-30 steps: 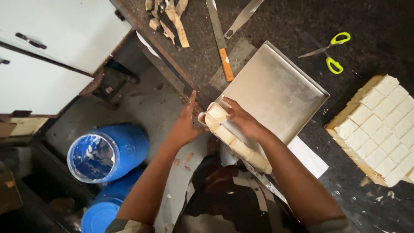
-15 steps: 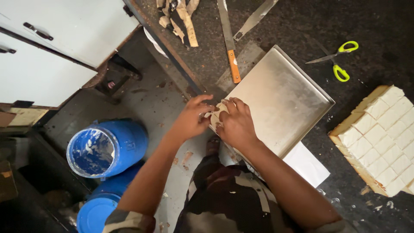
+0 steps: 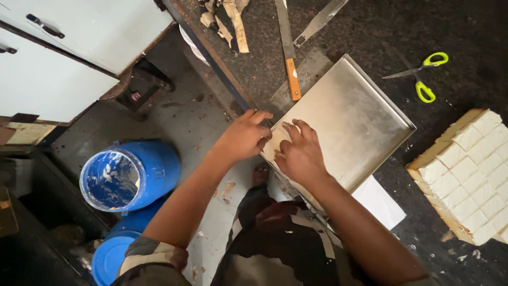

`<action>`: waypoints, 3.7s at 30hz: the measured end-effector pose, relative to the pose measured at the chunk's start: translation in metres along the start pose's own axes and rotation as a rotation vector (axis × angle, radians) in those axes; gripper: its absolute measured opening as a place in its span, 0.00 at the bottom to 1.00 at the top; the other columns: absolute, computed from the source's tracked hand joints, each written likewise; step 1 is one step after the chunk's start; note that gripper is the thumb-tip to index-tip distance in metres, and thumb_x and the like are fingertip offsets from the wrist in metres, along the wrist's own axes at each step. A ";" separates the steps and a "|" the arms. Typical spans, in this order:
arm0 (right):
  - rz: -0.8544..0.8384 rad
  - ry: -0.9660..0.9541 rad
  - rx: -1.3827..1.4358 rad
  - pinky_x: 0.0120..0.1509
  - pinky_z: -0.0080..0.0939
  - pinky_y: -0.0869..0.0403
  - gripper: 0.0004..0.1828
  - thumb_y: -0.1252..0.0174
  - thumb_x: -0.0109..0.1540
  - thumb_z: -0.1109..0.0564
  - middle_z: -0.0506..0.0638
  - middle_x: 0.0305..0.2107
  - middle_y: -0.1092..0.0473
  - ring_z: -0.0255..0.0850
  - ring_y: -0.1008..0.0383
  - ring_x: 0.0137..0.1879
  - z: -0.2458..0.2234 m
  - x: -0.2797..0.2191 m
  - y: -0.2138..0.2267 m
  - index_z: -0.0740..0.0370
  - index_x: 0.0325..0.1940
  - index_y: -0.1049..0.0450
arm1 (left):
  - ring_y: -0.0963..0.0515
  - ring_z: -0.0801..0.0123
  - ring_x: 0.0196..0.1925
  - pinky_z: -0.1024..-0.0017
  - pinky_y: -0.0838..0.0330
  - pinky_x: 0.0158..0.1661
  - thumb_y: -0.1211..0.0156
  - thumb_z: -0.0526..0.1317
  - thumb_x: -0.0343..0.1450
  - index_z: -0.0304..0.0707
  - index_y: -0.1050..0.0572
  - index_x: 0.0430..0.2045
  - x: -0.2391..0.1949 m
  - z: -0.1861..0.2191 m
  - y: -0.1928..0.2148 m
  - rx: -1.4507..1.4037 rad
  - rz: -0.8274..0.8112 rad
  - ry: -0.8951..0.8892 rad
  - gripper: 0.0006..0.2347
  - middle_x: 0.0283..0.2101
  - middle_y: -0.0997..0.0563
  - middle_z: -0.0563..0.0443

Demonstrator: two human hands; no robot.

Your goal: The person wraps rectangular cake pieces with strips of paper one at a time and places them into rows in a metal tray.

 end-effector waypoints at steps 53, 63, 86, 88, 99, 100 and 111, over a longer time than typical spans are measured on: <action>0.336 -0.626 0.163 0.83 0.54 0.45 0.28 0.52 0.71 0.46 0.58 0.69 0.35 0.53 0.39 0.78 0.186 -0.452 0.021 0.55 0.75 0.41 | 0.25 0.64 0.62 0.64 0.36 0.62 0.46 0.41 0.69 0.34 0.31 0.61 -0.071 0.319 -0.299 -1.318 -0.066 0.466 0.24 0.59 0.23 0.45; 0.227 -0.753 0.043 0.74 0.50 0.36 0.36 0.41 0.60 0.60 0.58 0.56 0.27 0.55 0.28 0.65 0.190 -0.384 -0.029 0.59 0.74 0.39 | 0.21 0.65 0.51 0.67 0.28 0.51 0.48 0.39 0.69 0.40 0.37 0.64 -0.101 0.258 -0.281 -1.380 -0.133 0.700 0.25 0.56 0.23 0.45; 0.667 -1.050 1.153 0.34 0.35 0.27 0.32 0.34 0.55 0.67 0.53 0.31 0.23 0.35 0.23 0.34 0.235 -0.390 0.007 0.63 0.63 0.33 | 0.20 0.71 0.39 0.73 0.27 0.38 0.38 0.39 0.70 0.38 0.30 0.55 -0.006 0.224 -0.306 -0.979 -0.152 0.490 0.19 0.44 0.19 0.50; 0.612 -1.057 1.097 0.30 0.37 0.35 0.12 0.31 0.61 0.64 0.54 0.28 0.24 0.36 0.31 0.27 0.240 -0.380 -0.004 0.75 0.44 0.23 | 0.21 0.70 0.37 0.72 0.26 0.38 0.36 0.39 0.69 0.37 0.29 0.55 0.006 0.230 -0.297 -0.905 -0.122 0.416 0.19 0.43 0.20 0.49; 0.565 -0.854 1.070 0.32 0.32 0.33 0.05 0.34 0.60 0.63 0.45 0.24 0.26 0.28 0.32 0.29 0.250 -0.361 -0.039 0.65 0.30 0.23 | 0.20 0.48 0.48 0.59 0.26 0.47 0.30 0.36 0.59 0.39 0.25 0.51 0.078 0.231 -0.279 -0.280 -0.047 0.076 0.24 0.48 0.20 0.39; 0.564 -0.812 1.079 0.32 0.32 0.32 0.06 0.35 0.60 0.63 0.45 0.24 0.25 0.28 0.31 0.29 0.250 -0.358 -0.041 0.65 0.29 0.24 | 0.20 0.48 0.48 0.59 0.26 0.47 0.30 0.36 0.59 0.39 0.25 0.51 0.083 0.226 -0.279 -0.277 -0.041 0.080 0.24 0.48 0.20 0.39; 0.669 -1.038 1.275 0.32 0.34 0.33 0.02 0.40 0.64 0.62 0.45 0.28 0.26 0.31 0.30 0.31 0.261 -0.394 -0.033 0.62 0.38 0.25 | 0.29 0.46 0.58 0.58 0.30 0.55 0.28 0.41 0.58 0.46 0.20 0.39 0.092 0.242 -0.312 0.050 -0.648 -0.059 0.17 0.56 0.27 0.47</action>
Point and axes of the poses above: each hand's wrist, its own x-axis towards the middle knuckle, its own y-axis out of the back of the hand, z = x × y, the point moved 8 cm from there along x, towards the middle knuckle
